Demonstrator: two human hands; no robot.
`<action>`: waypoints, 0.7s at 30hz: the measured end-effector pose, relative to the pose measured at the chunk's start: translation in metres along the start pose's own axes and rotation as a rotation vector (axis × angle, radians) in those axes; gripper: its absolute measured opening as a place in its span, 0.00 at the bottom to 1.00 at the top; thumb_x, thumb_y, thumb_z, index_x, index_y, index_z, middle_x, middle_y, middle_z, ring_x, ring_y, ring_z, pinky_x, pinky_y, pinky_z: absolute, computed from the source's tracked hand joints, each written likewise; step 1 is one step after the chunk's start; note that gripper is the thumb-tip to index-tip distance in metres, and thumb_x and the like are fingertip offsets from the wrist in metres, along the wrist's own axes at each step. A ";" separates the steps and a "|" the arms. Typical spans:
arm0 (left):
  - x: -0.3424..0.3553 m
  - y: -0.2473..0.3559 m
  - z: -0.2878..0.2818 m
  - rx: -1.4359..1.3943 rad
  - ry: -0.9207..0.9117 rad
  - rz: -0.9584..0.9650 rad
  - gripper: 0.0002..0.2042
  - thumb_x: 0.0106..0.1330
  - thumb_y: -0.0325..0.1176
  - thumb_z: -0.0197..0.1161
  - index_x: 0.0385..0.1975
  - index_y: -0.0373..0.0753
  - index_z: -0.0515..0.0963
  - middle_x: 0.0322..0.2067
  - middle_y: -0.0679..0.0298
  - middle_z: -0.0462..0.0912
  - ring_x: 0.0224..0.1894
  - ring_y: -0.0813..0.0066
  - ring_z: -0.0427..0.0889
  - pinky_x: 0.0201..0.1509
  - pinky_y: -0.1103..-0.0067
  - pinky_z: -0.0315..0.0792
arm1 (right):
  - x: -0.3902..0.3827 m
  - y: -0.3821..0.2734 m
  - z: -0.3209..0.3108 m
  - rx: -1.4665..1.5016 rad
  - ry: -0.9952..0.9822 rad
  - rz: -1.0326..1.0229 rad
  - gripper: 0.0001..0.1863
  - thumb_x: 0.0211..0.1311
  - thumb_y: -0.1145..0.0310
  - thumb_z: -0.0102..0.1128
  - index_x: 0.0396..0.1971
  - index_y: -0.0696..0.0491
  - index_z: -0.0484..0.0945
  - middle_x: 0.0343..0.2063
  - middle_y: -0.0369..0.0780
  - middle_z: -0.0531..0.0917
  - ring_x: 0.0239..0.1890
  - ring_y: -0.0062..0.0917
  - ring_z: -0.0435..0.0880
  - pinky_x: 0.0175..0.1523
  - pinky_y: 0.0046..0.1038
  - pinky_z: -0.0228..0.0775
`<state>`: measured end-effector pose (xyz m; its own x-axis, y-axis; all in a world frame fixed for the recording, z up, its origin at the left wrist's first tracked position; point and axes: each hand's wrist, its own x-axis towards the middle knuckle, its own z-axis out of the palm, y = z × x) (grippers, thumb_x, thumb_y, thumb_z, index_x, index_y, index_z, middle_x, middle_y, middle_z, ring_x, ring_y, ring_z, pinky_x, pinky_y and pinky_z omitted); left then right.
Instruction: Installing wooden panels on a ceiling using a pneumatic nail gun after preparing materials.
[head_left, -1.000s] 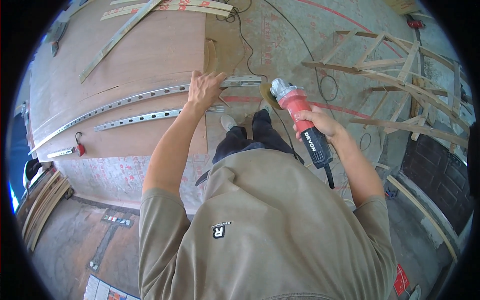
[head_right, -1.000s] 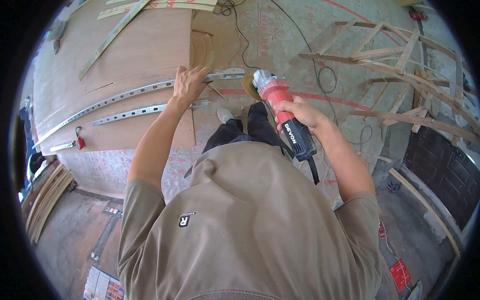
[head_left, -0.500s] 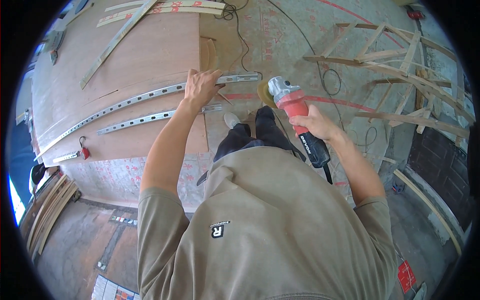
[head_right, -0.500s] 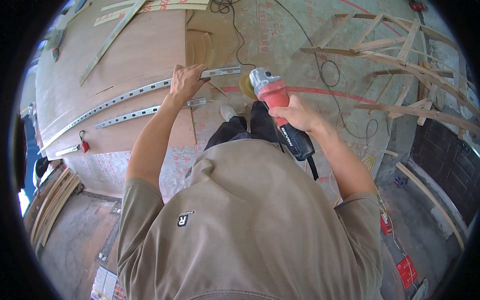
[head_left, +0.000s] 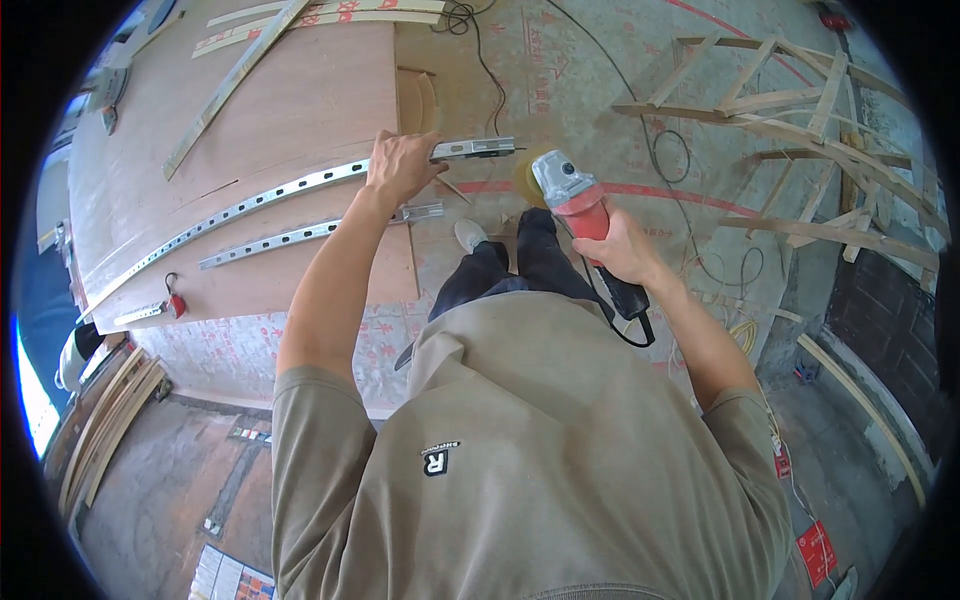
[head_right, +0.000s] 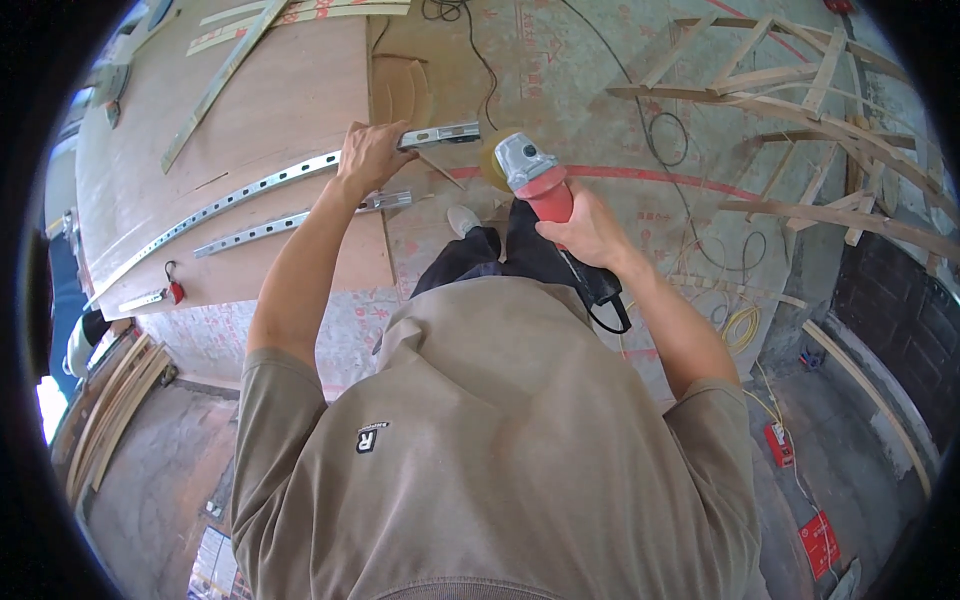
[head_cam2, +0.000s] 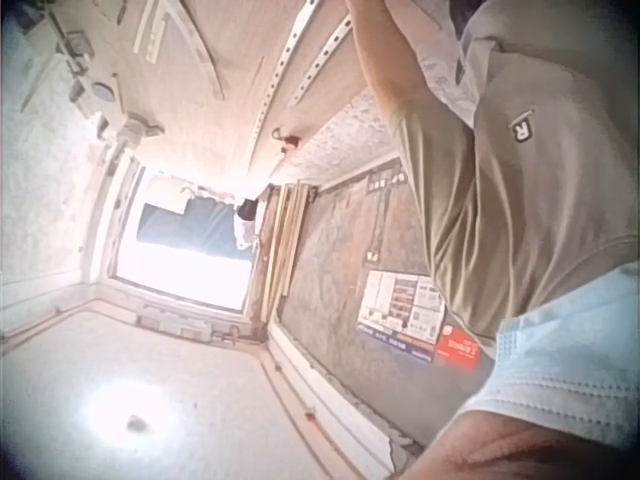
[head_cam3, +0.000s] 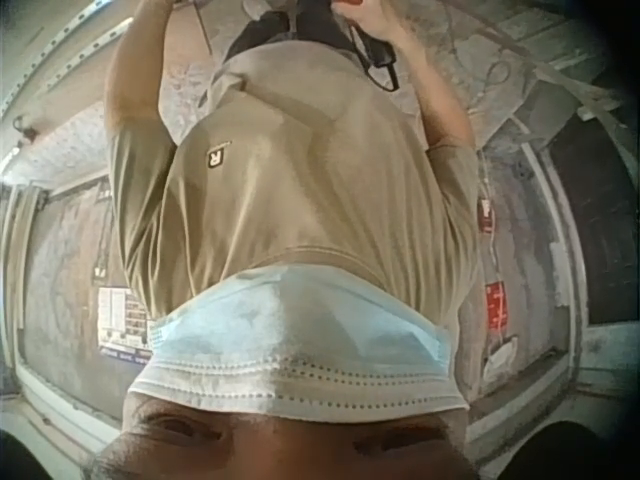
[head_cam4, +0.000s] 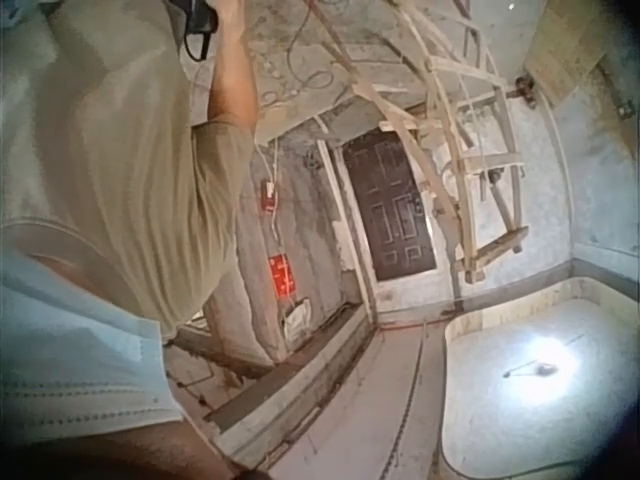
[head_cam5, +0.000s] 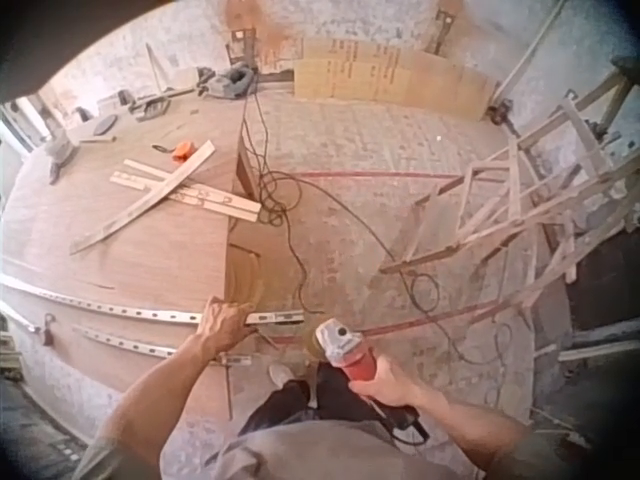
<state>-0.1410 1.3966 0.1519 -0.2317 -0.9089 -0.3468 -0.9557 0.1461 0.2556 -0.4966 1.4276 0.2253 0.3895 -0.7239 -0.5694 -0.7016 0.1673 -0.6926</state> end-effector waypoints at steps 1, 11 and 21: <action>0.000 0.000 -0.001 0.008 -0.020 -0.012 0.17 0.63 0.46 0.69 0.48 0.49 0.81 0.32 0.60 0.88 0.41 0.61 0.86 0.55 0.65 0.68 | 0.000 0.001 0.001 0.003 0.000 0.000 0.35 0.48 0.61 0.71 0.57 0.59 0.72 0.46 0.50 0.83 0.48 0.45 0.83 0.55 0.38 0.73; 0.007 0.003 -0.003 0.083 -0.075 -0.059 0.10 0.62 0.39 0.65 0.41 0.49 0.84 0.31 0.56 0.87 0.39 0.59 0.86 0.52 0.65 0.69 | 0.014 0.025 0.013 -0.006 0.118 -0.144 0.36 0.47 0.60 0.71 0.57 0.59 0.71 0.47 0.52 0.82 0.50 0.45 0.82 0.56 0.39 0.73; 0.006 0.003 -0.002 0.076 -0.047 -0.052 0.09 0.59 0.36 0.64 0.39 0.48 0.84 0.30 0.56 0.87 0.38 0.58 0.86 0.51 0.65 0.69 | 0.019 0.047 0.011 0.123 0.175 -0.228 0.37 0.47 0.62 0.72 0.58 0.58 0.70 0.47 0.55 0.82 0.50 0.50 0.82 0.56 0.42 0.73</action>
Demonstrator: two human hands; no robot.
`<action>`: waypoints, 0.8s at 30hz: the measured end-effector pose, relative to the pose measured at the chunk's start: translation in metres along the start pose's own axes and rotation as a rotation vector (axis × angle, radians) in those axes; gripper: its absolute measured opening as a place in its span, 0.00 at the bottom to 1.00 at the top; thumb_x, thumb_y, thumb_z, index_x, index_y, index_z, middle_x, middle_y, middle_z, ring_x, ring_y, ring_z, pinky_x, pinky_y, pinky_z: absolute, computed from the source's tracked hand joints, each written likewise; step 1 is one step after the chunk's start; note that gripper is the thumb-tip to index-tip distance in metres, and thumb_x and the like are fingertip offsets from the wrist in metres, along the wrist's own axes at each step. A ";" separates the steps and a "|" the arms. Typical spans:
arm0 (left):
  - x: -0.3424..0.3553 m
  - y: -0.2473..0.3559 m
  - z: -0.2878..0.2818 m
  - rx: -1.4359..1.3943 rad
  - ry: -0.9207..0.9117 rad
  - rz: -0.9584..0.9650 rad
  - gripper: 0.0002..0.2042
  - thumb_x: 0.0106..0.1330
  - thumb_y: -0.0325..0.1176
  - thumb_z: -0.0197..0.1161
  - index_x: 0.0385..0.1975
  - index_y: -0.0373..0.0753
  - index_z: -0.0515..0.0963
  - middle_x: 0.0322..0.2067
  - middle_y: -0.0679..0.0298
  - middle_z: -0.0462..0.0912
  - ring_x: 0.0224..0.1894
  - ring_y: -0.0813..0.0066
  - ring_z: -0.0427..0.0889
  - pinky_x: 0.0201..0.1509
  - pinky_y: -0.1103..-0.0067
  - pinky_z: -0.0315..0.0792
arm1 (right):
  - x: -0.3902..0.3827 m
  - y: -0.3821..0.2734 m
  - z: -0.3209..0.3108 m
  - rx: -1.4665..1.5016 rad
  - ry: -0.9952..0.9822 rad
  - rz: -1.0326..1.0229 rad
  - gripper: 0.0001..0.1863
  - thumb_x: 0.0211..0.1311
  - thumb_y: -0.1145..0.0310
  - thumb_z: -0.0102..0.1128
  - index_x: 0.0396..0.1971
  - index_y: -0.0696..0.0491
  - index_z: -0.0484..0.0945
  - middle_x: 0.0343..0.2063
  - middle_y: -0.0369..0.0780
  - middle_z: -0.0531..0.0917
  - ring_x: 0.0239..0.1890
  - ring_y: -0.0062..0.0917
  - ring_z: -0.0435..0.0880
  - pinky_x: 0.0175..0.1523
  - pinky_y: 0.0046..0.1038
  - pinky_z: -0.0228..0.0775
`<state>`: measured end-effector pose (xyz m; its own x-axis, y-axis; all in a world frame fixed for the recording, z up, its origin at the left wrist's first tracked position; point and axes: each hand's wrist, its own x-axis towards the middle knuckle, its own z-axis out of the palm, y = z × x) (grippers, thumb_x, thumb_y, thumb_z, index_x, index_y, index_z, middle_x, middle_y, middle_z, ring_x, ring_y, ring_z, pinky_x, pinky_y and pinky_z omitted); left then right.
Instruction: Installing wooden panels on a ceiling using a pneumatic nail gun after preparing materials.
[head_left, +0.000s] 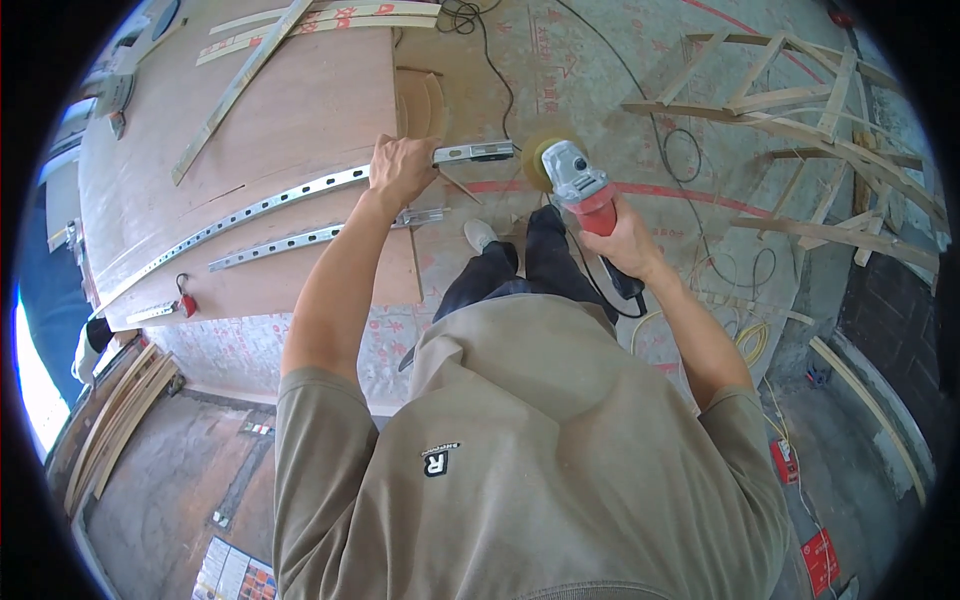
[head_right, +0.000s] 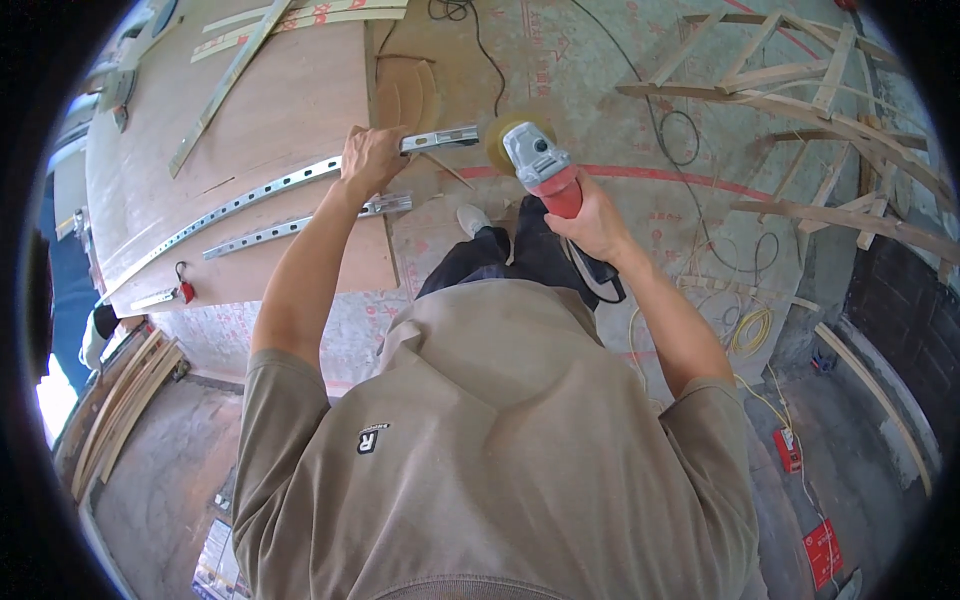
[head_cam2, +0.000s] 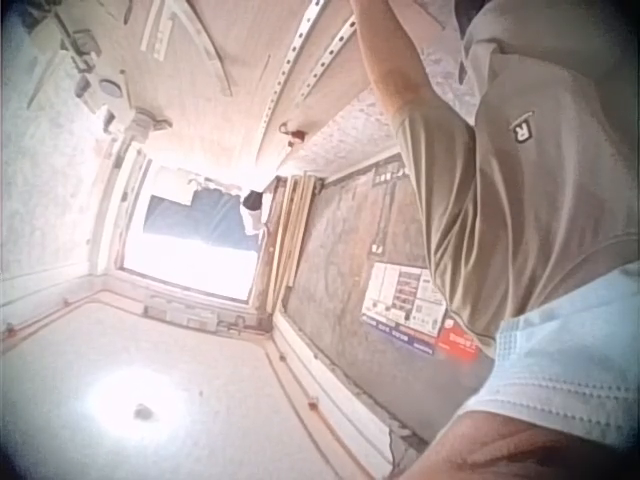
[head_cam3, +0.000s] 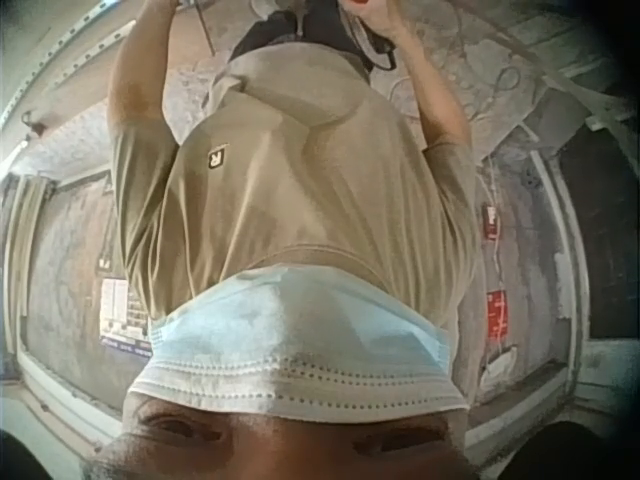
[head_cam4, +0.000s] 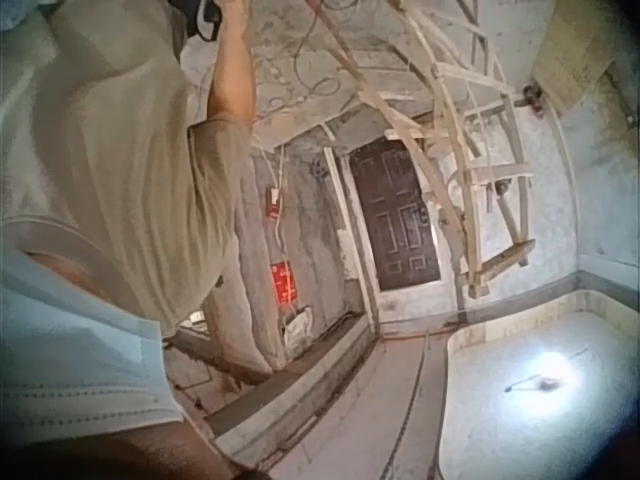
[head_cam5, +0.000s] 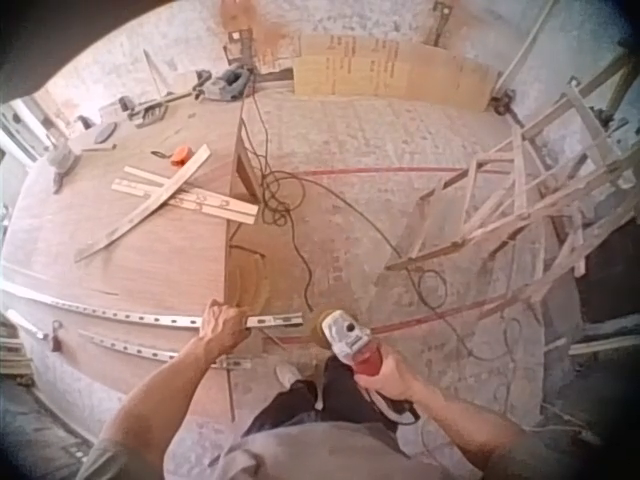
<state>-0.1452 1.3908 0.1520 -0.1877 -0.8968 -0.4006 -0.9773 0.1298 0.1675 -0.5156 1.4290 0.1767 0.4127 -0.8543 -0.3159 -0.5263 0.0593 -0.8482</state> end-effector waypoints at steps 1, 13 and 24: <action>-0.001 0.000 -0.001 0.000 -0.002 -0.005 0.09 0.59 0.36 0.64 0.40 0.48 0.84 0.30 0.56 0.87 0.38 0.58 0.86 0.51 0.65 0.69 | 0.002 -0.003 -0.001 0.000 -0.001 0.001 0.37 0.47 0.62 0.72 0.58 0.58 0.70 0.47 0.55 0.82 0.50 0.50 0.82 0.56 0.42 0.73; 0.003 0.001 -0.007 -0.027 -0.059 0.000 0.11 0.59 0.36 0.64 0.41 0.49 0.85 0.31 0.56 0.87 0.39 0.58 0.86 0.52 0.65 0.70 | 0.030 -0.005 0.015 -0.260 0.215 -0.041 0.30 0.51 0.60 0.71 0.54 0.54 0.72 0.38 0.53 0.85 0.40 0.52 0.85 0.42 0.47 0.76; 0.009 -0.006 0.003 -0.018 -0.004 0.005 0.09 0.58 0.34 0.63 0.37 0.48 0.85 0.33 0.55 0.87 0.42 0.56 0.86 0.52 0.64 0.70 | 0.042 -0.012 0.013 -0.326 0.174 -0.071 0.29 0.53 0.59 0.70 0.53 0.52 0.72 0.36 0.51 0.85 0.40 0.50 0.85 0.42 0.48 0.77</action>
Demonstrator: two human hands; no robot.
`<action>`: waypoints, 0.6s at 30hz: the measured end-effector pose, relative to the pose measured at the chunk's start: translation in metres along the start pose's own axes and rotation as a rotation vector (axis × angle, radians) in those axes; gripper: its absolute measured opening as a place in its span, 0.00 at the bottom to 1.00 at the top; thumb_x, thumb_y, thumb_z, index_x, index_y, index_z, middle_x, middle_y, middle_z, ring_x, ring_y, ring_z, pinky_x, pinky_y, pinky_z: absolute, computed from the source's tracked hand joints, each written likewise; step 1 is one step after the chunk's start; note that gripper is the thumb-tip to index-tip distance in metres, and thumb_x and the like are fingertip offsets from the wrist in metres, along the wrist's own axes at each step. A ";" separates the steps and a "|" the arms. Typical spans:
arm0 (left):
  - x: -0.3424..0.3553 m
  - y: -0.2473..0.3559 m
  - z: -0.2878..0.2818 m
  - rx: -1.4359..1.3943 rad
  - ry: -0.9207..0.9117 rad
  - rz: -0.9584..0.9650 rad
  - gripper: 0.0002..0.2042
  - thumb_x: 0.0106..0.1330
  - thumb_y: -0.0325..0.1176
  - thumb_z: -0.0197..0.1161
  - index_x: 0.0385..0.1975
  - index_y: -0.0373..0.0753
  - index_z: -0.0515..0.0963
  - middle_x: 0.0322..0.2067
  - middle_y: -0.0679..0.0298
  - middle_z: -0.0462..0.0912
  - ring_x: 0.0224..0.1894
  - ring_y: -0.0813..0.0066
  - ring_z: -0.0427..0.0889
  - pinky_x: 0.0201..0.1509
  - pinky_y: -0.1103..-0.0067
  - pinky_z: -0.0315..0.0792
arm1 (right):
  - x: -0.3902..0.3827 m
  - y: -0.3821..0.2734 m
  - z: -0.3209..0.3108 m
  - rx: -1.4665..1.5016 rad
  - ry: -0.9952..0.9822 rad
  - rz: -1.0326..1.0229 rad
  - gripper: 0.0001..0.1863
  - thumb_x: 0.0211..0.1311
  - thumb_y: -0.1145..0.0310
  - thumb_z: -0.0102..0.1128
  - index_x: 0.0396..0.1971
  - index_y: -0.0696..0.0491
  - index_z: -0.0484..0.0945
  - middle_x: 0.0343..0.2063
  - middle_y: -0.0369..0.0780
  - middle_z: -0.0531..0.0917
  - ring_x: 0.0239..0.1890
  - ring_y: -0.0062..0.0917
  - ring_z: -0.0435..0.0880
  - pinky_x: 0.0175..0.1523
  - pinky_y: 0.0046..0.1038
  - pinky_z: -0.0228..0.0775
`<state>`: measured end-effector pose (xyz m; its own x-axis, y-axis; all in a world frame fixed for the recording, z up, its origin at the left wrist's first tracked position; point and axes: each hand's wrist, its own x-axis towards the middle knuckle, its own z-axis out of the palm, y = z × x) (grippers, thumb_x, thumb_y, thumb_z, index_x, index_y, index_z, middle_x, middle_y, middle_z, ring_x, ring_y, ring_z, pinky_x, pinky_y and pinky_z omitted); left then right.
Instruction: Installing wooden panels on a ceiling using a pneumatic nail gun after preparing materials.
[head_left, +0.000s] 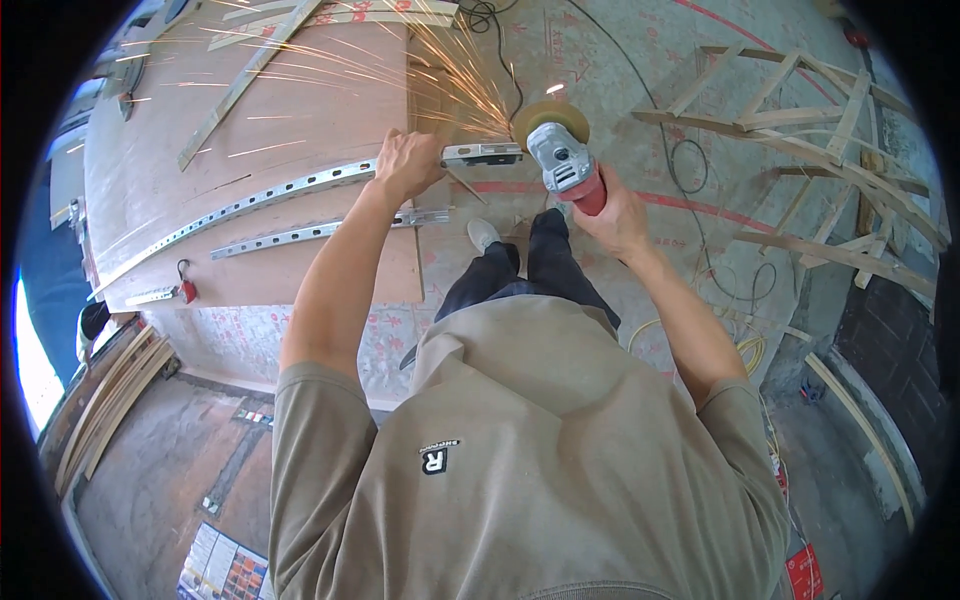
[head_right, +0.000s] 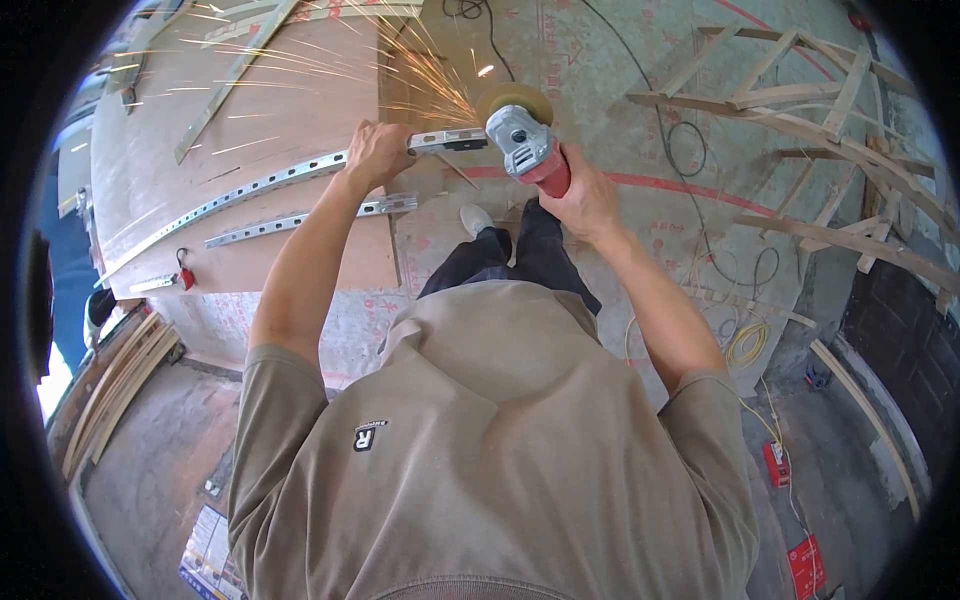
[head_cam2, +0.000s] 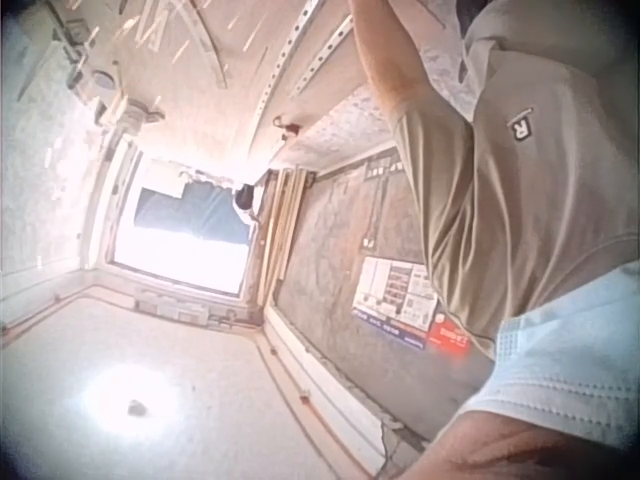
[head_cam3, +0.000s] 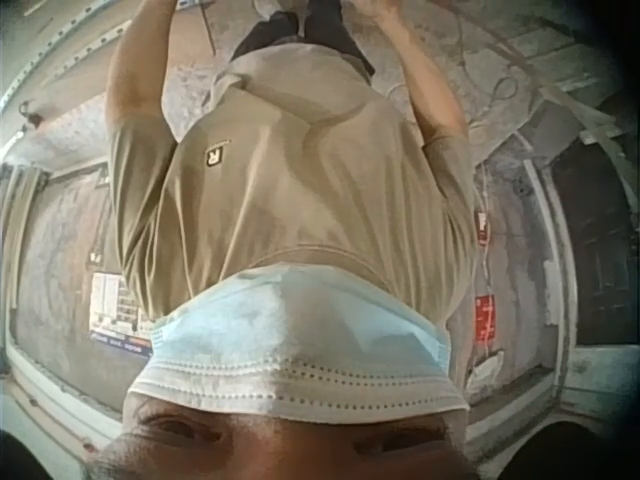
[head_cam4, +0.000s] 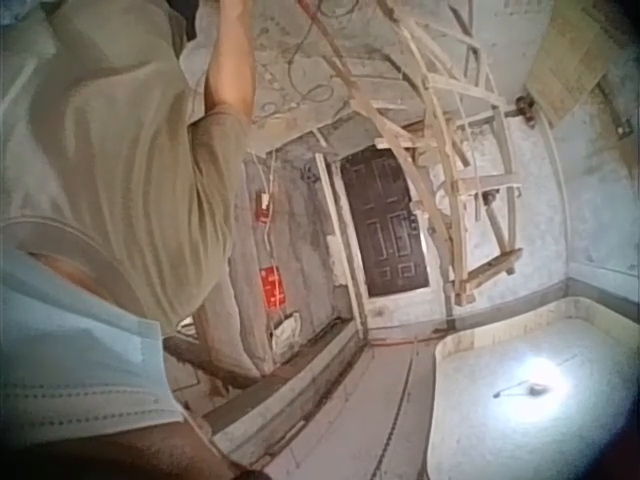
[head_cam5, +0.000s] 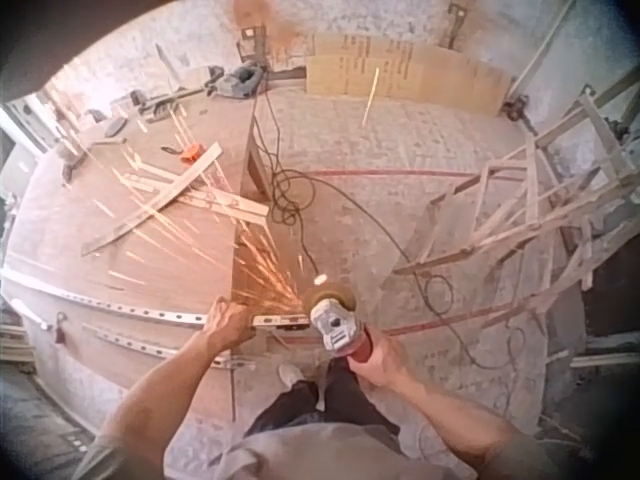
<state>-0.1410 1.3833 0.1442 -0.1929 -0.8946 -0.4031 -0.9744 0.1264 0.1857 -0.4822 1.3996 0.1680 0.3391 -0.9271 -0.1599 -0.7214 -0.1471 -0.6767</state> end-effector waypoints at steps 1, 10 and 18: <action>0.000 0.001 -0.001 -0.043 -0.018 -0.004 0.09 0.57 0.34 0.63 0.37 0.48 0.85 0.33 0.55 0.87 0.42 0.56 0.86 0.52 0.64 0.70 | 0.000 0.000 -0.001 0.001 -0.001 0.001 0.29 0.53 0.59 0.70 0.53 0.52 0.72 0.36 0.51 0.85 0.40 0.50 0.85 0.42 0.48 0.77; -0.004 0.002 -0.004 0.014 -0.073 -0.033 0.11 0.58 0.34 0.64 0.40 0.51 0.86 0.31 0.56 0.87 0.39 0.57 0.86 0.51 0.65 0.69 | -0.002 -0.001 -0.004 0.012 0.006 0.083 0.31 0.51 0.59 0.71 0.54 0.53 0.72 0.38 0.52 0.85 0.42 0.51 0.84 0.45 0.47 0.76; -0.008 0.008 -0.007 -0.026 -0.032 -0.027 0.12 0.60 0.35 0.63 0.43 0.52 0.86 0.31 0.56 0.87 0.38 0.58 0.86 0.53 0.65 0.68 | 0.001 0.001 -0.009 0.194 -0.119 0.081 0.32 0.48 0.62 0.73 0.54 0.57 0.72 0.45 0.51 0.83 0.48 0.45 0.83 0.54 0.39 0.74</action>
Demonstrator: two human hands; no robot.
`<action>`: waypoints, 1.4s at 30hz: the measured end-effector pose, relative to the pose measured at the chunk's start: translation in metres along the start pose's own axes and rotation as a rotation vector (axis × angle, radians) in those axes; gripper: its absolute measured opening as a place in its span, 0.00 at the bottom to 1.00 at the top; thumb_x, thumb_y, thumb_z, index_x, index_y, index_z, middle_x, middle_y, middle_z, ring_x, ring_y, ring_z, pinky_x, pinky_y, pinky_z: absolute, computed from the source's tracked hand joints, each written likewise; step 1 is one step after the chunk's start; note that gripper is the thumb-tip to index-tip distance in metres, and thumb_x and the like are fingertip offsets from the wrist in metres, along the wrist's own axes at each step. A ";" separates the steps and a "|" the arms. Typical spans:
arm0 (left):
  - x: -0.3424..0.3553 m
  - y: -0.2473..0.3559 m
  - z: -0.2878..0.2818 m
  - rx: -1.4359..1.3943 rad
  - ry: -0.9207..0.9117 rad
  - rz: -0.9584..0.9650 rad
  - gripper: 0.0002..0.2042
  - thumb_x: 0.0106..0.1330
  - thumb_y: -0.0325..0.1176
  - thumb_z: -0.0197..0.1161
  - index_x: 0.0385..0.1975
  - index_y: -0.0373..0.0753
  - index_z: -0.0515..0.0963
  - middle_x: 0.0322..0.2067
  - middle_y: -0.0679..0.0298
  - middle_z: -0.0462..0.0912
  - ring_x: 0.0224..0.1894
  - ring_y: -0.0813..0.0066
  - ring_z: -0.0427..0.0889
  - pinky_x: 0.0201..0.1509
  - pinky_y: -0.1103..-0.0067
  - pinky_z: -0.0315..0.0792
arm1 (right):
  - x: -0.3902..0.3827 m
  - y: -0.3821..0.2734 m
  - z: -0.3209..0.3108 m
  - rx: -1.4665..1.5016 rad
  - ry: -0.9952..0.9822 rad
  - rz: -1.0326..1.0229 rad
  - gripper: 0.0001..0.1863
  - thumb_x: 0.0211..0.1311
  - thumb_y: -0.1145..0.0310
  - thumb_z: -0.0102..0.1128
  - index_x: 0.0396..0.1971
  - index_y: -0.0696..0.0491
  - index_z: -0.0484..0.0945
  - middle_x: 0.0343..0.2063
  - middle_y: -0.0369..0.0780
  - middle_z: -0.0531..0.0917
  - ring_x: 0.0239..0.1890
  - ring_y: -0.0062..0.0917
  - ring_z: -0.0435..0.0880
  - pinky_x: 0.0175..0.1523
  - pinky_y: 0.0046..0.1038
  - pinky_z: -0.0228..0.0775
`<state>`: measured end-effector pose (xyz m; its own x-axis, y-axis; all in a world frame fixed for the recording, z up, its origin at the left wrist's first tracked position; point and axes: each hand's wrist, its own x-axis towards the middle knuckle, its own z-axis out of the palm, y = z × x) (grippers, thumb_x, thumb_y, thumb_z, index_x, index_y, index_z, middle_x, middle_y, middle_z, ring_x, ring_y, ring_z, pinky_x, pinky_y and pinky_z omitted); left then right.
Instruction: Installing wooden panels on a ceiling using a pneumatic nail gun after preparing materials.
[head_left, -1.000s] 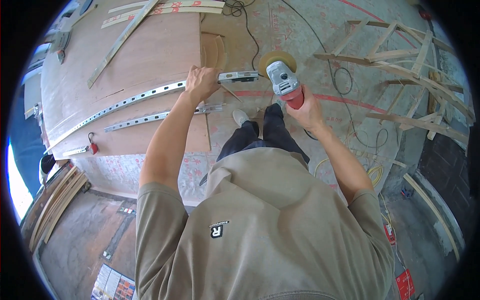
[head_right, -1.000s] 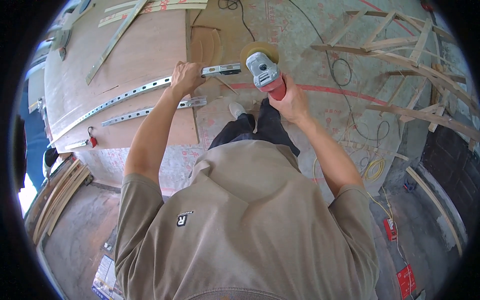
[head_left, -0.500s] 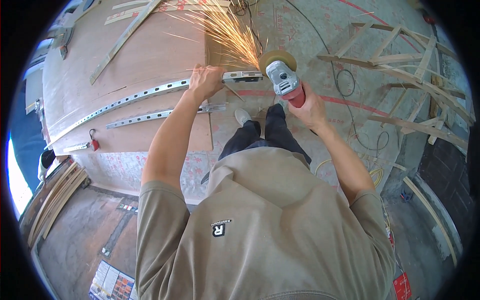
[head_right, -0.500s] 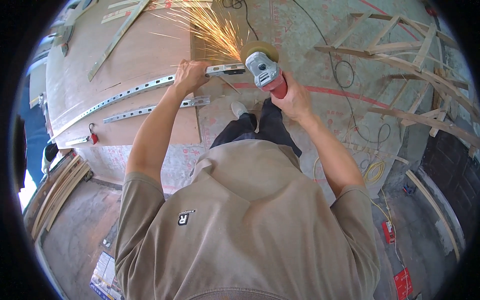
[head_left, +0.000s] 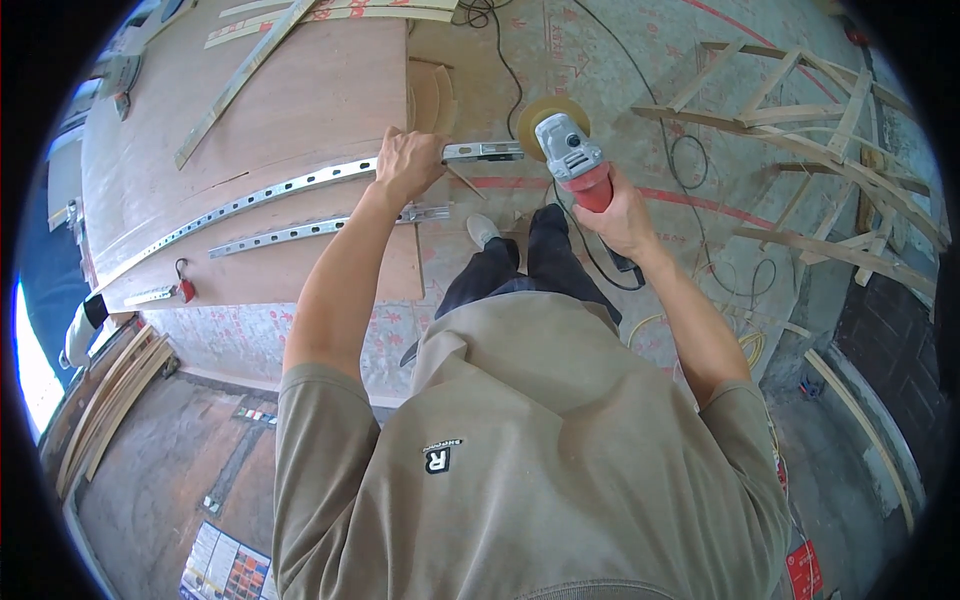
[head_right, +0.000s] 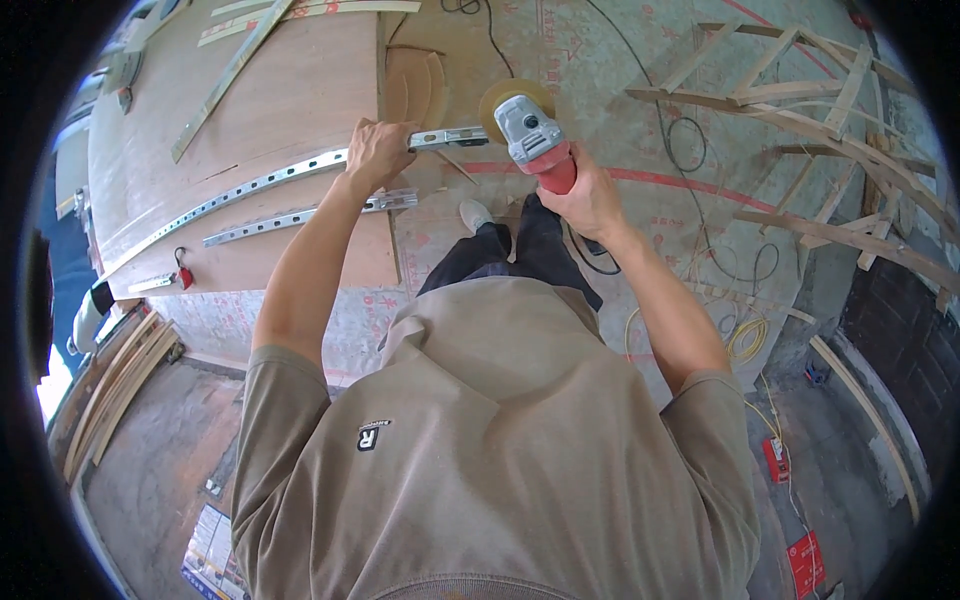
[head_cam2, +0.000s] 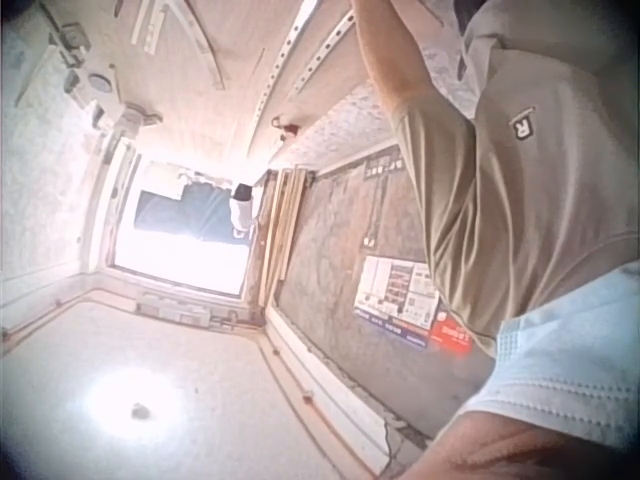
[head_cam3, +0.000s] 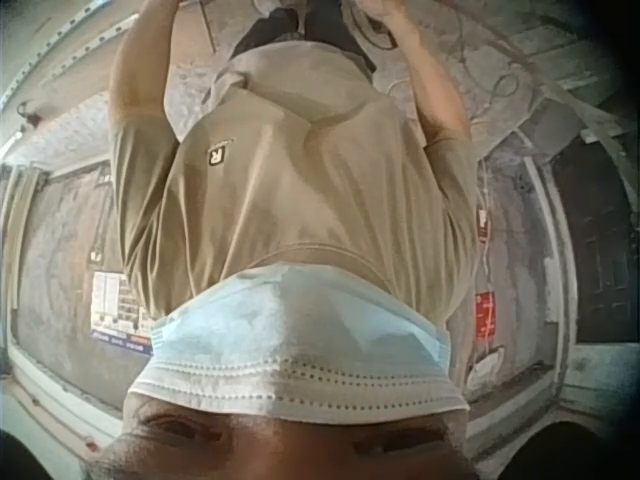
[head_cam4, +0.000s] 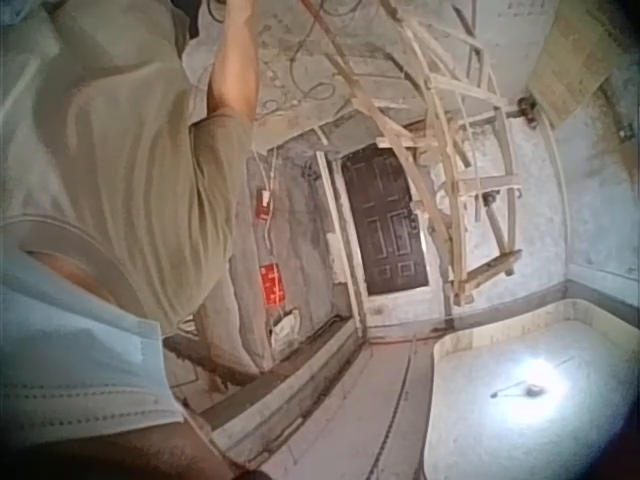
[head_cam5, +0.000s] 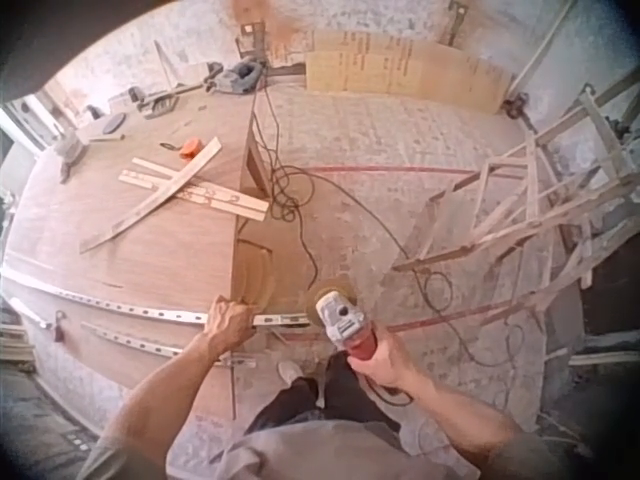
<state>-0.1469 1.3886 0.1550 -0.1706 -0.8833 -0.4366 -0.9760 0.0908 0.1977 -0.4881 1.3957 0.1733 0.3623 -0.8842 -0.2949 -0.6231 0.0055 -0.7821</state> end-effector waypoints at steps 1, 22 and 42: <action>0.000 0.000 0.000 0.000 -0.001 -0.005 0.12 0.61 0.35 0.63 0.43 0.52 0.86 0.31 0.56 0.87 0.38 0.58 0.86 0.53 0.66 0.68 | 0.000 0.001 0.001 0.001 -0.001 0.000 0.32 0.48 0.62 0.73 0.54 0.57 0.72 0.45 0.51 0.83 0.48 0.45 0.83 0.54 0.39 0.74; -0.008 -0.006 0.036 0.075 0.296 0.033 0.06 0.63 0.31 0.60 0.38 0.50 0.80 0.29 0.65 0.86 0.36 0.65 0.86 0.52 0.65 0.65 | 0.003 -0.010 -0.050 0.639 -0.464 0.524 0.19 0.58 0.64 0.68 0.44 0.57 0.74 0.31 0.38 0.80 0.26 0.20 0.82 0.32 0.25 0.78; -0.011 0.000 0.040 0.113 0.354 0.022 0.08 0.61 0.31 0.63 0.39 0.50 0.76 0.30 0.68 0.84 0.40 0.69 0.86 0.50 0.64 0.65 | 0.052 -0.031 -0.079 0.816 -0.705 0.827 0.23 0.64 0.56 0.64 0.45 0.60 0.70 0.28 0.44 0.82 0.24 0.29 0.87 0.28 0.30 0.85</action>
<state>-0.1498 1.4168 0.1251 -0.1539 -0.9831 -0.0990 -0.9848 0.1444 0.0967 -0.5049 1.3130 0.2258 0.5138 -0.0638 -0.8556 -0.3339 0.9037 -0.2679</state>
